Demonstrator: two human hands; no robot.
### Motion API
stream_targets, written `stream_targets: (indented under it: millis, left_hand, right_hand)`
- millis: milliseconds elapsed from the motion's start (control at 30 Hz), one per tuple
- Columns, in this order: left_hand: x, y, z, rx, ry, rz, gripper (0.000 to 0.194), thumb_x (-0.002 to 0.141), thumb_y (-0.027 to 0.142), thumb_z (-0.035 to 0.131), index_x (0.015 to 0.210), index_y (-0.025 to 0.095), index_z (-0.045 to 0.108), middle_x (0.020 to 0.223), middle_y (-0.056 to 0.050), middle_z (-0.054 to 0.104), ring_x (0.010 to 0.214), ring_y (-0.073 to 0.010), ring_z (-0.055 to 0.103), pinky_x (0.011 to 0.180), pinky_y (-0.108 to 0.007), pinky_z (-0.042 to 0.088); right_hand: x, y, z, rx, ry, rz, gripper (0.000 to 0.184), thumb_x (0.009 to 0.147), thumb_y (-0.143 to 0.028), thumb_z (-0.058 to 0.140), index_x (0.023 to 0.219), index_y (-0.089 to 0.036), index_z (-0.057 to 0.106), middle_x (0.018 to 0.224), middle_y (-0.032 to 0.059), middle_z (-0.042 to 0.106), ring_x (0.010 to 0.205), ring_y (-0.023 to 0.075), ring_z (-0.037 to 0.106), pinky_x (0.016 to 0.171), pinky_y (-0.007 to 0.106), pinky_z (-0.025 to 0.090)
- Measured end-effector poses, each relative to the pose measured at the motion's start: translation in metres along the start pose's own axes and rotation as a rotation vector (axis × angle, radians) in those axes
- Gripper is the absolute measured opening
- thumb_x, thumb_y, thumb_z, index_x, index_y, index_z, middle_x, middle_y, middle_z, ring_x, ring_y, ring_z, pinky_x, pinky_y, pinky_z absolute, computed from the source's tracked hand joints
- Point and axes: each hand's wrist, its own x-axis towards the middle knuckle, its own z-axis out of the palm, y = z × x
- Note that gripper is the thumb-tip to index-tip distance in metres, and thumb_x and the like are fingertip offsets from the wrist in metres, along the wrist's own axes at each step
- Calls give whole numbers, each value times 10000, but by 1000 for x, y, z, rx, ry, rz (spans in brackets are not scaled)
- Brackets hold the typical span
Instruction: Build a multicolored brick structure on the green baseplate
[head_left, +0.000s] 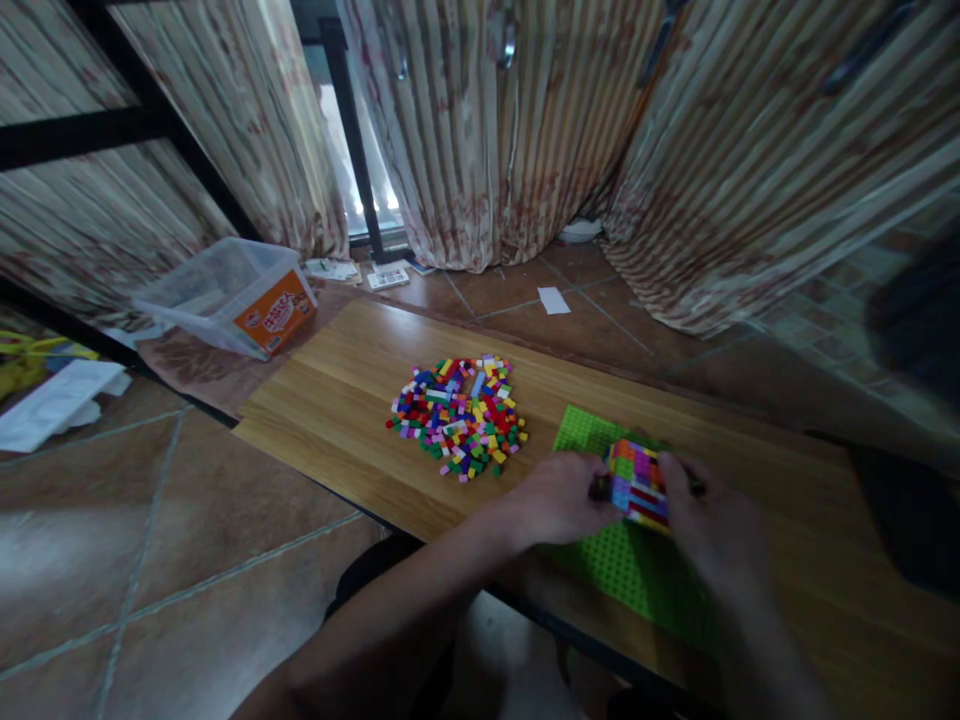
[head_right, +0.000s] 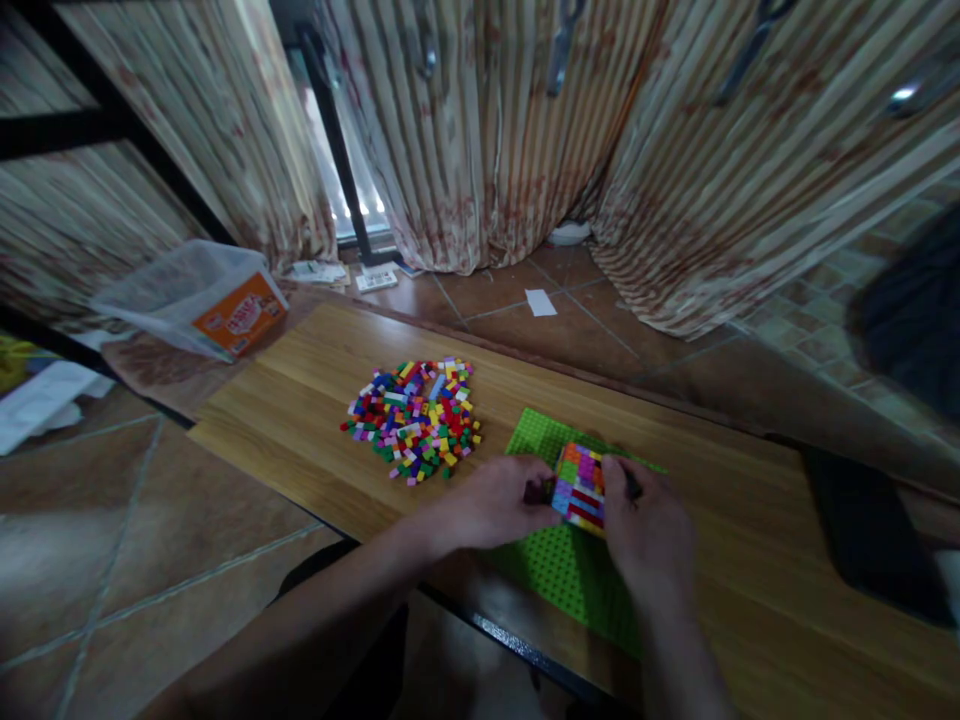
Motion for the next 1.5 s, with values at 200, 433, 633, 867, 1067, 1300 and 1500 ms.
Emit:
stream_targets:
  millis: [200, 433, 633, 867, 1067, 1300, 1500]
  left_hand:
    - [-4, -26, -49, -91, 6, 65, 289, 731, 172, 661, 1014, 121, 690, 872, -45, 730, 755, -148, 654, 709, -234, 496]
    - [-11, -64, -101, 45, 241, 4, 253, 688, 55, 579, 880, 124, 727, 786, -34, 719, 721, -138, 641, 675, -221, 491]
    - [-9, -70, -94, 339, 189, 38, 326, 665, 35, 523, 853, 165, 756, 793, -13, 735, 728, -139, 643, 687, -213, 472]
    - [-6, -68, -91, 486, 214, 44, 252, 693, 72, 548, 787, 184, 753, 789, -26, 734, 767, -164, 649, 691, -226, 455]
    - [-7, -66, -97, 474, 294, 32, 206, 768, 84, 523, 759, 154, 716, 807, -57, 719, 777, -168, 643, 730, -246, 466]
    - [-10, -67, -101, 449, 307, -12, 239, 733, 76, 559, 862, 176, 735, 931, -63, 732, 895, -194, 659, 842, -276, 492]
    - [-10, -64, -95, 460, 217, 12, 300, 673, 58, 582, 882, 186, 754, 910, -44, 752, 885, -198, 676, 820, -271, 503]
  right_hand:
    - [-2, -13, 7, 7, -32, -9, 586, 877, -591, 329, 1059, -185, 710, 992, 153, 702, 917, 308, 645, 767, 403, 465]
    - [-6, -20, 11, 94, -27, -76, 583, 894, -574, 326, 1039, -158, 709, 1011, 157, 702, 959, 294, 628, 814, 388, 450]
    - [-8, -26, 14, 149, -54, -65, 565, 887, -575, 357, 1037, -159, 709, 1008, 153, 703, 944, 286, 626, 823, 392, 450]
    - [-13, -31, 18, 238, -56, -71, 510, 867, -563, 428, 1007, -169, 719, 999, 136, 707, 930, 275, 633, 838, 397, 458]
    - [-10, -23, 15, 427, -5, -7, 499, 844, -579, 487, 997, -167, 722, 999, 123, 725, 910, 259, 658, 828, 388, 479]
    - [-10, -17, 8, 539, 66, 1, 452, 814, -567, 547, 968, -181, 727, 998, 110, 737, 905, 254, 672, 831, 396, 494]
    - [-14, -23, 4, 483, 51, 0, 423, 793, -539, 557, 941, -185, 736, 990, 117, 737, 900, 258, 675, 825, 400, 497]
